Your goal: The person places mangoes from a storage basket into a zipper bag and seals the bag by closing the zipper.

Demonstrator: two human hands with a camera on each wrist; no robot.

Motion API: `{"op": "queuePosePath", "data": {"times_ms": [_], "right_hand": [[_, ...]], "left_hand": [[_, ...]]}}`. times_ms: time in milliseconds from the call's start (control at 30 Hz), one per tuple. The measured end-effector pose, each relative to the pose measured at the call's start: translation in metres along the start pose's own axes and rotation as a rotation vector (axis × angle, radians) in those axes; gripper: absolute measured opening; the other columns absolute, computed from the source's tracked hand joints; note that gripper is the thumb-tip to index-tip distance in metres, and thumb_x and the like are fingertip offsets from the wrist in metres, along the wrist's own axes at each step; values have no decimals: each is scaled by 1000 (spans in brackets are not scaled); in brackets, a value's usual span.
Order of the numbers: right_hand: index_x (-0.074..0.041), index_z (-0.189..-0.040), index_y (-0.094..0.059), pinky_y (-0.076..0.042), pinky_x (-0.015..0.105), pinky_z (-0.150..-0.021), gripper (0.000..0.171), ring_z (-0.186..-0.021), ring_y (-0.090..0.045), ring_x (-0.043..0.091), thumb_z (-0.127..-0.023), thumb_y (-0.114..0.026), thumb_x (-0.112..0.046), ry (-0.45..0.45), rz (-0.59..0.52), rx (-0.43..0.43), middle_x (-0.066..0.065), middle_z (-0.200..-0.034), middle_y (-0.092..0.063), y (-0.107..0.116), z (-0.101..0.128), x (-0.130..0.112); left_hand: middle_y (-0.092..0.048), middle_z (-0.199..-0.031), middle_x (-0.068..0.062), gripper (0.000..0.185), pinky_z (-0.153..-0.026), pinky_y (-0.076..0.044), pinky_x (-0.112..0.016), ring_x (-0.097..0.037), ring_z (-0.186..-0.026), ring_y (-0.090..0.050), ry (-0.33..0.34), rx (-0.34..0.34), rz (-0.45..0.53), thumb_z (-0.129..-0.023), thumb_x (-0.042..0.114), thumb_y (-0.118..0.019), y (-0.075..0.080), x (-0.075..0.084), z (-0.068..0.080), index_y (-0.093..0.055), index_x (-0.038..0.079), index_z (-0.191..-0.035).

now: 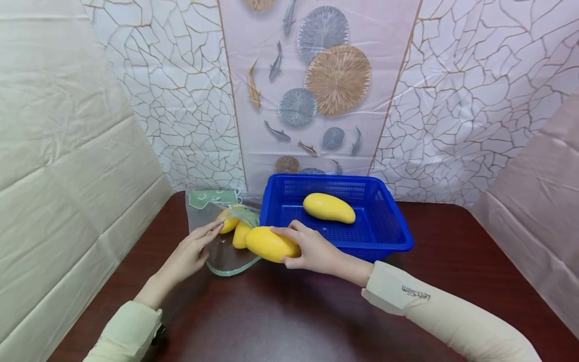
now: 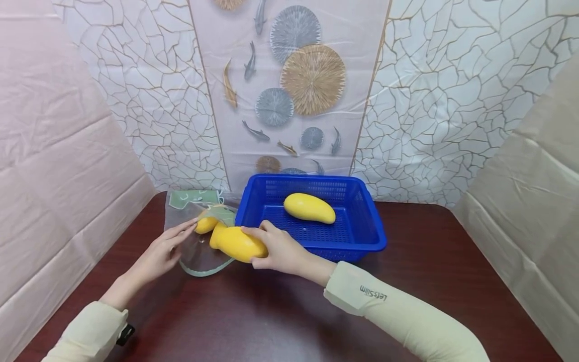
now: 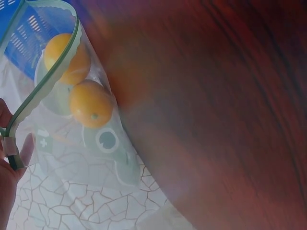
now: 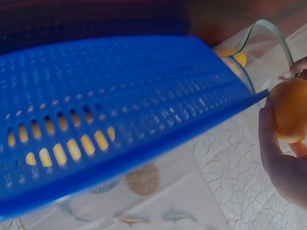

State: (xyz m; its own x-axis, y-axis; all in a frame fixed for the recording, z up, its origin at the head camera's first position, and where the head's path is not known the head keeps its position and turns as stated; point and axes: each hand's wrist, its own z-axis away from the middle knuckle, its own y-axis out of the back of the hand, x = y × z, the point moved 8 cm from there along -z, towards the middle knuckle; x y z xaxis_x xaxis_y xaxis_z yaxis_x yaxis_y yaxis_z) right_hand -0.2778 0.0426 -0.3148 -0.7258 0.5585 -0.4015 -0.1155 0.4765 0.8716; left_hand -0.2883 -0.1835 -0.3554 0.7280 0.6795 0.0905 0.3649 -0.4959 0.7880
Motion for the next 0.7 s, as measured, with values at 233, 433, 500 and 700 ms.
{"op": "queuePosePath", "data": {"times_ms": [233,433,500,700], "right_hand": [[-15,-139,-49,-39,18,-61,64,-73,-46,11,-79,-69,-21,6,-17,-26,5,-100,-51,-15,-3,-6],[-15,-138,-49,-40,17,-61,63,-75,-46,11,-79,-69,-22,-4,-27,-71,3,-99,-50,-31,-6,-11],[-14,-138,-49,-39,17,-61,62,-75,-46,11,-79,-69,-22,-7,-28,-91,3,-98,-49,-37,-7,-13],[-14,-137,-50,-37,16,-58,63,-72,-44,10,-79,-70,-23,-8,24,-132,3,-95,-48,-56,-12,-15]], "left_hand": [[-50,-138,-17,69,-80,-47,-35,-30,-116,-52,8,-6,8,-65,-20,-60,2,-1,-3,-51,-6,-132],[-49,-140,-15,72,-79,-45,-33,-29,-115,-52,24,1,10,-64,-21,-61,3,-3,-1,-50,-5,-133],[-48,-140,-15,72,-77,-45,-32,-29,-114,-52,23,0,11,-64,-21,-62,3,-3,-1,-50,-5,-133],[-48,-139,-17,72,-75,-48,-34,-30,-114,-52,13,-2,11,-63,-22,-63,2,-2,1,-50,-6,-132]]}}
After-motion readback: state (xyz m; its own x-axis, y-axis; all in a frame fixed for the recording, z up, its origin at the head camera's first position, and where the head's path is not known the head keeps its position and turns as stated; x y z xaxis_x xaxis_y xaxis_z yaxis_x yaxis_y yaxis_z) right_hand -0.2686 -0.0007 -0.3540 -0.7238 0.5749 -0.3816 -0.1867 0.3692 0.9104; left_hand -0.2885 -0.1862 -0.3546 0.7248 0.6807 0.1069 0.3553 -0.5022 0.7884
